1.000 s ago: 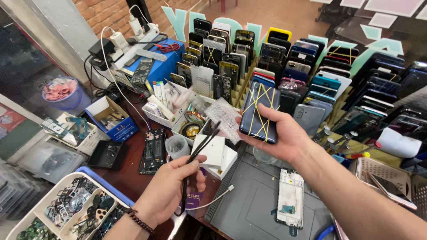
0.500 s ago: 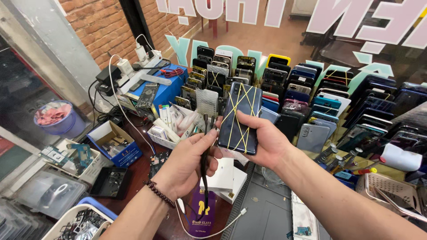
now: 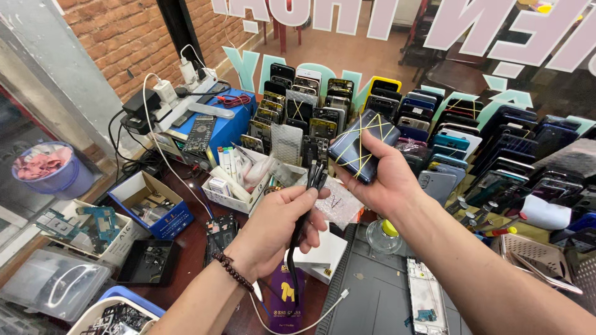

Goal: The person secures a smartphone with rubber bands, wipes the screen with a cotton swab, and plugs in a charging cable. The phone remains bound with rubber bands throughout the clip.

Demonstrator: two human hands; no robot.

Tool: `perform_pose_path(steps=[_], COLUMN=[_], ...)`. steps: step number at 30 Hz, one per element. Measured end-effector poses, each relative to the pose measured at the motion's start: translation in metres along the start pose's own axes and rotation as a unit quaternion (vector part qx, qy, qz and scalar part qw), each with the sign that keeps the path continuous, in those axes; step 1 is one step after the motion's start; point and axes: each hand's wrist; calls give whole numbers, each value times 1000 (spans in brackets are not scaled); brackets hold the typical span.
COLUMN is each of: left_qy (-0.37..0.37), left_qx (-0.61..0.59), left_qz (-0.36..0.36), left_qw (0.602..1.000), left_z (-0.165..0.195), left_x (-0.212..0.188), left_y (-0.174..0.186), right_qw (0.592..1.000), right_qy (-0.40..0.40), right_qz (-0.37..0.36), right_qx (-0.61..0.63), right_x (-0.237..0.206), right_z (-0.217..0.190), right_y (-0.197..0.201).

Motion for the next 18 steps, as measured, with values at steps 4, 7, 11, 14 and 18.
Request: perform_pose_path(steps=[4, 7, 11, 14, 18], left_qy=[-16, -12, -44, -56, -71], left_qx=[20, 22, -16, -18, -10], left_qz=[-11, -11, 18, 33, 86], left_qw=[1000, 1000, 999, 998, 994], left_z=[-4, -6, -7, -4, 0], left_x=[3, 3, 4, 4, -1], left_y=[-5, -10, -20, -25, -31], right_qw=[1000, 1000, 1000, 1000, 999], right_qy=[-5, 8, 14, 8, 0], right_qz=[-5, -5, -11, -9, 4], right_qx=[16, 16, 6, 16, 40], right_x=[-4, -6, -9, -10, -9], right_z=[2, 2, 1, 2, 5], right_y=[0, 1, 2, 2, 2])
Point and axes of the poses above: each hand's wrist, its own x-axis towards the middle knuckle, its own y-axis out of the back of the hand, z = x × y, and after that the axes turned 2 degrees about y, right-handed
